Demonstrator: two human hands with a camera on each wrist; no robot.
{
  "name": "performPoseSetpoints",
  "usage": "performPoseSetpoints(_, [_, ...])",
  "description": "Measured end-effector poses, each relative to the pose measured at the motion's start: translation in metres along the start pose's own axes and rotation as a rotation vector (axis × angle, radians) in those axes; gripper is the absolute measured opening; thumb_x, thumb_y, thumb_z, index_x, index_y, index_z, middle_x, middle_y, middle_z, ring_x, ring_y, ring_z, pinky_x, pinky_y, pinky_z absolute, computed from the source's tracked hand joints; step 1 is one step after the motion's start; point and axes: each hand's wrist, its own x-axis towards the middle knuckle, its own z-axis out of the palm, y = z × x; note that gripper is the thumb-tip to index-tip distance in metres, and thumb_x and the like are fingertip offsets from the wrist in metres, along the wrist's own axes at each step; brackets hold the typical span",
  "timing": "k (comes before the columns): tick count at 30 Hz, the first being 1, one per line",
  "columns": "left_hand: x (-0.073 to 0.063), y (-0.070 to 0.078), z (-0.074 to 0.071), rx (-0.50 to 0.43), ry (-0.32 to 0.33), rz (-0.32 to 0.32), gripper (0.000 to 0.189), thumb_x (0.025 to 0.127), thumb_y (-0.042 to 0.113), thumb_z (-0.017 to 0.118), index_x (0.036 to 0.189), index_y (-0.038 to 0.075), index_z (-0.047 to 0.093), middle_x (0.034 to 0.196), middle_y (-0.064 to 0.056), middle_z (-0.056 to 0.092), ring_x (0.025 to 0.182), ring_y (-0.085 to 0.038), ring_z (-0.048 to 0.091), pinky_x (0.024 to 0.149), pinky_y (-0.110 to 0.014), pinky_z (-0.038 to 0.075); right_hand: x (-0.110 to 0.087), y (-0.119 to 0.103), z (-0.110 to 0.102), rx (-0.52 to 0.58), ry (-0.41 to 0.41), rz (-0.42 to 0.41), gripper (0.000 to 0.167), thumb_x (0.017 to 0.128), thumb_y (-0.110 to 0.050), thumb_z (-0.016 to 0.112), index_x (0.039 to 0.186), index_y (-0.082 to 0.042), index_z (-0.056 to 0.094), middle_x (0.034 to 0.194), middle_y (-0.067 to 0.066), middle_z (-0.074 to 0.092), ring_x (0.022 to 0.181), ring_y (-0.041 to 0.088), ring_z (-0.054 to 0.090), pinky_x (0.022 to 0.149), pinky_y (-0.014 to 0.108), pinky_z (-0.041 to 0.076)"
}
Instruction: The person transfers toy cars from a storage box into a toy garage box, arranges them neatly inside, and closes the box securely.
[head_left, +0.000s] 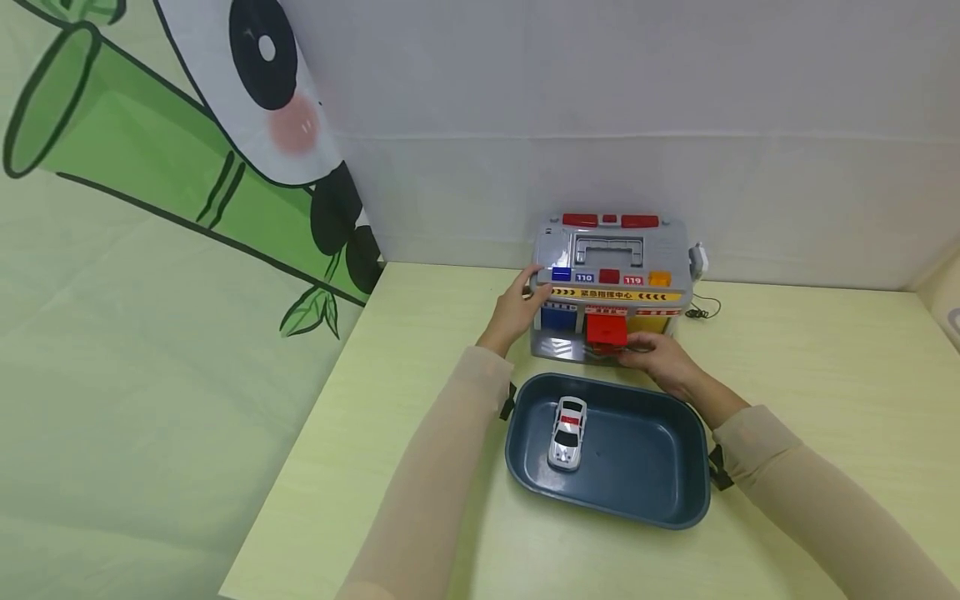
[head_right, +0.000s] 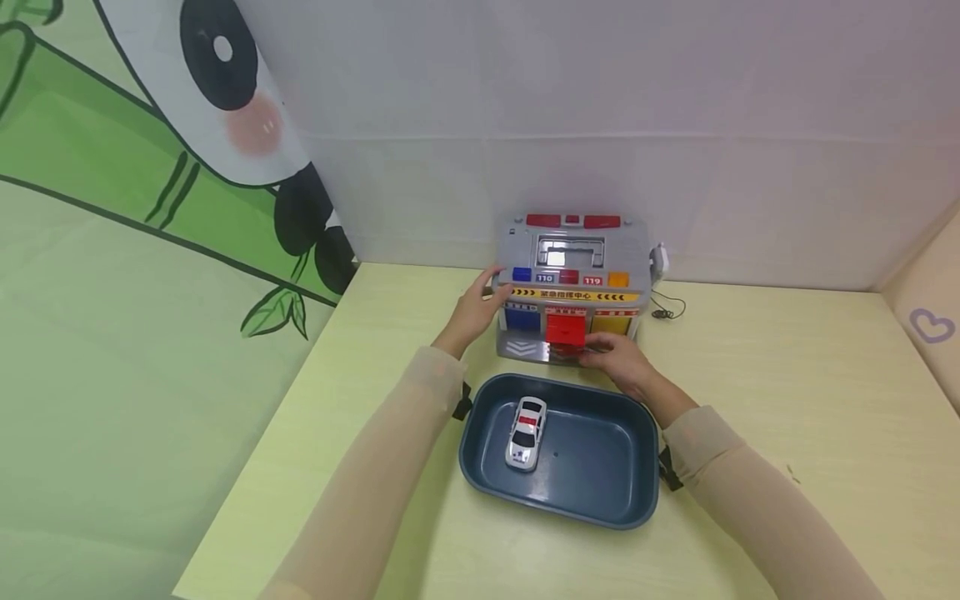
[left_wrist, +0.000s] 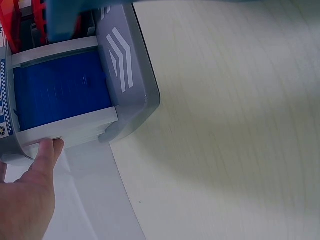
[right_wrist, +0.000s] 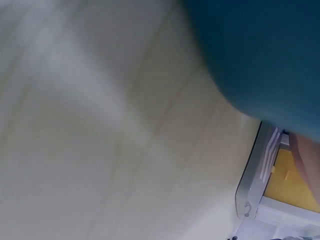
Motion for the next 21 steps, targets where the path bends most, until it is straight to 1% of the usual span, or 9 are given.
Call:
performPoseSetpoints(2, [0.000,-0.001,0.000,-0.002,0.000,-0.001,0.052,0.099,0.047,0.053,0.147,0.032,0.040,0.145,-0.013,0.047,0.129,-0.031,0.047,0.099,-0.049,0.044,0.001,0.000,0.001,-0.013,-0.006,0.003,0.043,0.093,0.003,0.061,0.128,0.022,0.044,0.121,0.026,0.057,0.092,0.012,0.055,0.082,0.021,0.047])
performPoseSetpoints(3, [0.000,-0.001,0.000,-0.004,-0.001,0.000,0.052,0.099,0.047,0.053,0.147,0.032,0.040,0.145,-0.014,0.047,0.129,-0.031,0.047,0.099,-0.049,0.044,0.001,0.001,0.001,-0.022,-0.015,0.002,0.044,0.093,0.003,0.060,0.129,0.021,0.043,0.124,0.029,0.055,0.096,0.015,0.056,0.084,0.022,0.047])
performPoseSetpoints(5, [0.000,-0.001,0.000,-0.006,0.000,0.000,0.052,0.099,0.047,0.053,0.147,0.032,0.040,0.144,-0.014,0.047,0.129,-0.031,0.047,0.099,-0.049,0.044,0.002,0.003,0.000,-0.031,-0.045,0.000,0.046,0.093,0.006,0.058,0.133,0.021,0.041,0.131,0.034,0.049,0.108,0.026,0.058,0.089,0.023,0.048])
performPoseSetpoints(7, [0.000,-0.001,0.001,-0.005,0.001,0.000,0.052,0.099,0.047,0.052,0.147,0.032,0.040,0.144,-0.014,0.047,0.128,-0.031,0.047,0.098,-0.049,0.044,0.003,0.004,-0.001,-0.032,-0.077,-0.007,0.050,0.092,0.009,0.056,0.137,0.020,0.036,0.137,0.037,0.042,0.122,0.038,0.051,0.092,0.026,0.048])
performPoseSetpoints(10, [-0.001,-0.001,0.001,-0.001,0.002,0.001,0.052,0.099,0.047,0.052,0.147,0.032,0.040,0.144,-0.014,0.047,0.128,-0.031,0.047,0.098,-0.049,0.044,0.006,0.004,-0.004,-0.055,-0.127,-0.012,0.059,0.091,0.011,0.056,0.143,0.018,0.027,0.144,0.037,0.033,0.132,0.046,0.035,0.098,0.034,0.045])
performPoseSetpoints(14, [-0.001,-0.001,0.000,0.001,0.003,0.003,0.052,0.099,0.047,0.052,0.147,0.032,0.040,0.144,-0.013,0.048,0.128,-0.031,0.048,0.098,-0.049,0.044,0.008,-0.002,-0.008,-0.109,-0.171,0.003,0.067,0.092,0.007,0.057,0.147,0.013,0.021,0.148,0.035,0.027,0.133,0.048,0.033,0.102,0.046,0.040])
performPoseSetpoints(16, [-0.001,0.000,0.000,-0.001,0.002,0.000,0.052,0.099,0.047,0.052,0.147,0.032,0.040,0.144,-0.013,0.048,0.128,-0.031,0.048,0.098,-0.049,0.044,0.008,-0.005,-0.009,-0.124,-0.183,0.014,0.067,0.093,0.004,0.057,0.148,0.011,0.020,0.148,0.035,0.027,0.132,0.049,0.033,0.102,0.052,0.039])
performPoseSetpoints(18, [-0.001,0.001,-0.001,0.001,-0.002,-0.004,0.052,0.099,0.047,0.052,0.147,0.032,0.040,0.144,-0.013,0.048,0.129,-0.031,0.047,0.098,-0.049,0.044,0.007,-0.008,-0.009,-0.125,-0.182,0.023,0.065,0.095,0.001,0.054,0.150,0.009,0.019,0.148,0.034,0.027,0.130,0.049,0.035,0.101,0.054,0.039])
performPoseSetpoints(21, [-0.001,0.001,-0.001,0.004,-0.003,0.000,0.052,0.099,0.048,0.052,0.147,0.032,0.040,0.144,-0.013,0.048,0.128,-0.031,0.048,0.098,-0.049,0.044,0.004,-0.013,-0.007,-0.107,-0.159,0.031,0.056,0.100,-0.006,0.044,0.149,0.008,0.021,0.145,0.033,0.030,0.126,0.048,0.038,0.100,0.055,0.040])
